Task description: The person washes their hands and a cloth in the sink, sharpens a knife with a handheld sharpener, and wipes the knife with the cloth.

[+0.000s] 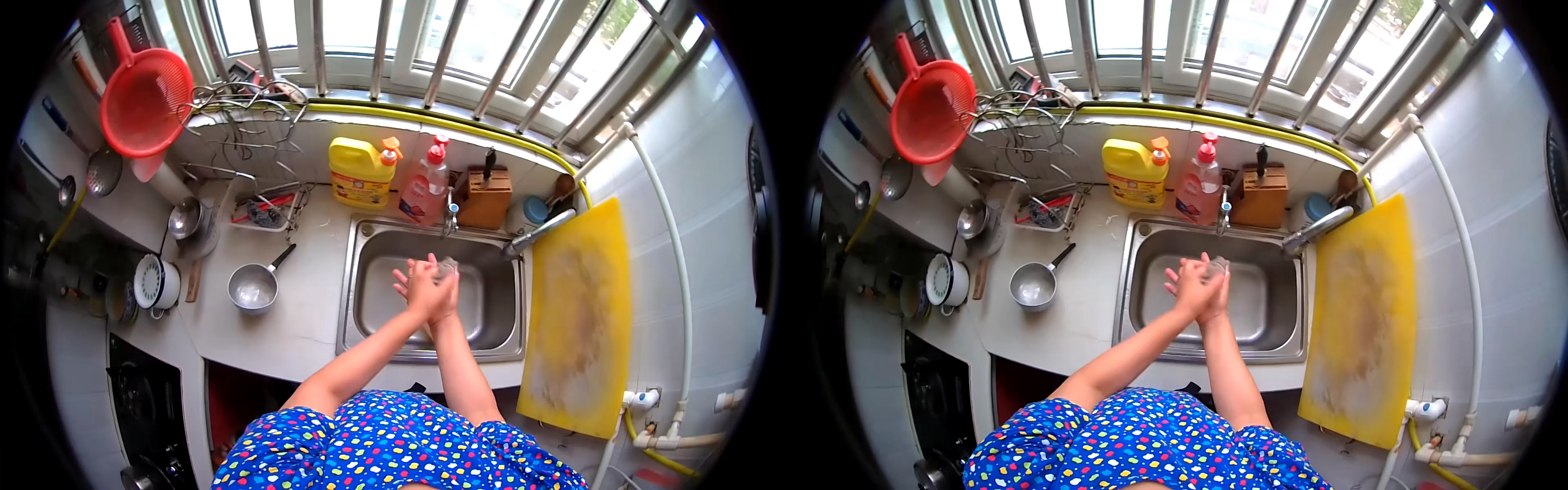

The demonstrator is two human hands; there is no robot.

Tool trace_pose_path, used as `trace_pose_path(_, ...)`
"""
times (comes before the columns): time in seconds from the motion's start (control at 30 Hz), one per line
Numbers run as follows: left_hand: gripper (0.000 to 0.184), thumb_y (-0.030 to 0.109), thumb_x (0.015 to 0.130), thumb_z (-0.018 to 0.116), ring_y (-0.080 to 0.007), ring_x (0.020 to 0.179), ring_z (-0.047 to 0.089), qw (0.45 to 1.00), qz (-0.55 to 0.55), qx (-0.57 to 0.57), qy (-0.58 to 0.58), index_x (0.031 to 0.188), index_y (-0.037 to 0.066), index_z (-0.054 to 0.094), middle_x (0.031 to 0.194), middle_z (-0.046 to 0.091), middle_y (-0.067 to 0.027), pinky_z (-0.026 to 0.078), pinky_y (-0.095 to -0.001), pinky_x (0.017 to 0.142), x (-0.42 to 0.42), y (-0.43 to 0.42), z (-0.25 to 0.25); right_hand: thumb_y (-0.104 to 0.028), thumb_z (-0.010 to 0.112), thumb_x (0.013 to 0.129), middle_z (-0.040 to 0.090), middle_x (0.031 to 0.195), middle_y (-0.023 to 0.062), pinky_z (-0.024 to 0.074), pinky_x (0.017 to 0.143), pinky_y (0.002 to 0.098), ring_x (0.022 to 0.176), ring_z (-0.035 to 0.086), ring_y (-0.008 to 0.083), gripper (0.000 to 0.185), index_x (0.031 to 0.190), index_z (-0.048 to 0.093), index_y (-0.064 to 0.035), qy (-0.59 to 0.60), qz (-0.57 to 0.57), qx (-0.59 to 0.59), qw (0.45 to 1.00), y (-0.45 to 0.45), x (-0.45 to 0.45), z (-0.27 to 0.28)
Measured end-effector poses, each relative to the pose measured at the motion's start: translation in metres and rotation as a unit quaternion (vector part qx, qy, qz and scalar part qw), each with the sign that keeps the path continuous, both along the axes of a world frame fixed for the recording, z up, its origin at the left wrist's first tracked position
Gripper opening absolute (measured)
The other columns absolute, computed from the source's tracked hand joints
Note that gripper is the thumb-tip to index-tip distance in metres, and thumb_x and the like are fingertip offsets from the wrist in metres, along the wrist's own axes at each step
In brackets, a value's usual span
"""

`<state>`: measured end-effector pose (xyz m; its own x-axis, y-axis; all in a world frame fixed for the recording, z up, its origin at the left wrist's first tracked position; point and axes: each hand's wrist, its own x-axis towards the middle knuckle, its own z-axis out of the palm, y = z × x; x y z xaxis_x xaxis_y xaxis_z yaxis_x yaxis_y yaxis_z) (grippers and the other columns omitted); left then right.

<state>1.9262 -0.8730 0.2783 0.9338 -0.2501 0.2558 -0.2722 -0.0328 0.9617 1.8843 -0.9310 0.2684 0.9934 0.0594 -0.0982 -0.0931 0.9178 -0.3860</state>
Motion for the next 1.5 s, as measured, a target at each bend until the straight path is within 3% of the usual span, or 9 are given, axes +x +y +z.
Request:
trace_pose_path(0.4, 0.056, 0.027, 0.081, 0.046, -0.0399, 0.112, 0.038, 0.958, 0.039, 0.193, -0.211, 0.126, -0.003, 0.03, 0.123, 0.038, -0.0254, 0.03, -0.0418, 0.096, -0.05, -0.011, -0.06, -0.045, 0.041, 0.086, 0.042, 0.123, 0.0077, 0.0367, 0.089, 0.0497, 0.109, 0.042, 0.0247, 0.047, 0.126, 0.039, -0.0209, 0.176, -0.155, -0.09, 0.968, -0.023, 0.003, -0.035)
trace_pose_path(0.53, 0.055, 0.031, 0.081, 0.047, -0.0402, 0.113, 0.037, 0.986, 0.053, 0.084, 0.132, 0.123, -0.002, 0.032, 0.123, 0.037, -0.0258, 0.031, -0.0403, 0.095, 0.014, -0.01, -0.044, -0.032, 0.035, 0.09, 0.042, 0.127, 0.0072, 0.0352, 0.095, 0.0412, 0.115, 0.041, 0.0233, 0.047, 0.132, 0.033, -0.0116, 0.086, -0.084, -0.106, 0.987, 0.012, -0.007, -0.01)
trace_pose_path(0.7, 0.054, 0.016, 0.077, 0.046, -0.0416, 0.12, 0.03, 0.981, -0.068, 0.041, 0.178, 0.124, -0.004, 0.028, 0.128, 0.033, -0.0275, 0.024, -0.0476, 0.099, -0.014, -0.001, -0.041, -0.044, 0.05, 0.084, 0.056, 0.099, 0.0055, 0.0458, 0.078, 0.0349, 0.092, 0.053, 0.0185, 0.039, 0.106, 0.052, -0.0109, 0.117, -0.083, -0.087, 0.986, -0.007, 0.0, -0.027)
trace_pose_path(0.77, 0.061, 0.022, 0.08, 0.047, -0.0397, 0.129, 0.017, 0.994, -0.031, 0.07, -0.074, 0.128, -0.006, 0.021, 0.135, 0.021, -0.0294, 0.011, -0.0451, 0.106, -0.059, -0.007, -0.063, -0.042, 0.053, 0.083, 0.055, 0.091, 0.0044, 0.0474, 0.067, 0.034, 0.078, 0.055, 0.0184, 0.033, 0.097, 0.053, -0.0116, 0.234, -0.176, -0.108, 0.95, -0.028, 0.016, -0.05)
trace_pose_path(0.93, 0.063, 0.033, 0.079, 0.053, -0.0385, 0.118, 0.034, 0.971, 0.021, 0.013, 0.238, 0.122, -0.004, 0.027, 0.124, 0.036, -0.028, 0.026, -0.0393, 0.1, 0.009, -0.013, -0.071, -0.031, 0.03, 0.093, 0.052, 0.114, 0.0061, 0.0394, 0.09, 0.0335, 0.106, 0.047, 0.0189, 0.039, 0.118, 0.045, -0.0064, 0.189, -0.114, -0.133, 0.966, 0.017, -0.012, -0.029)
trace_pose_path(1.13, 0.054, 0.023, 0.078, 0.047, -0.04, 0.118, 0.034, 0.99, -0.037, 0.133, -0.003, 0.124, -0.001, 0.037, 0.125, 0.039, -0.026, 0.026, -0.0424, 0.1, -0.024, -0.024, -0.105, -0.043, 0.039, 0.089, 0.047, 0.119, 0.0105, 0.0368, 0.092, 0.0314, 0.11, 0.045, 0.0195, 0.048, 0.12, 0.043, -0.0057, -0.109, 0.072, 0.091, 0.987, -0.057, 0.007, -0.139)
trace_pose_path(1.27, 0.052, 0.037, 0.089, 0.039, -0.0264, 0.118, 0.04, 0.919, 0.131, 0.32, -0.189, 0.126, 0.0, 0.035, 0.124, 0.043, -0.0221, 0.037, -0.0369, 0.092, -0.048, -0.029, -0.063, -0.038, 0.036, 0.091, 0.038, 0.131, 0.0075, 0.0316, 0.099, 0.0346, 0.121, 0.036, 0.021, 0.047, 0.128, 0.037, -0.0081, 0.071, -0.101, -0.125, 0.984, -0.015, -0.01, -0.055)
trace_pose_path(1.4, 0.053, 0.028, 0.08, 0.044, -0.0406, 0.121, 0.03, 0.97, 0.024, 0.213, 0.119, 0.121, -0.005, 0.042, 0.128, 0.034, -0.0284, 0.024, -0.0422, 0.102, 0.016, -0.023, -0.078, -0.023, 0.024, 0.095, 0.033, 0.135, 0.0095, 0.0262, 0.105, 0.0362, 0.124, 0.032, 0.0224, 0.04, 0.131, 0.031, -0.0053, 0.175, -0.172, -0.063, 0.967, 0.024, -0.026, -0.027)
trace_pose_path(1.5, 0.052, 0.029, 0.083, 0.043, -0.0387, 0.12, 0.033, 0.957, -0.159, 0.237, 0.055, 0.119, -0.009, 0.043, 0.128, 0.036, -0.0283, 0.024, -0.0405, 0.102, -0.01, -0.015, -0.086, -0.039, 0.037, 0.091, 0.06, 0.093, 0.0076, 0.0477, 0.075, 0.0325, 0.087, 0.057, 0.0219, 0.037, 0.095, 0.056, -0.0075, 0.157, -0.113, -0.016, 0.981, -0.011, -0.018, -0.056)
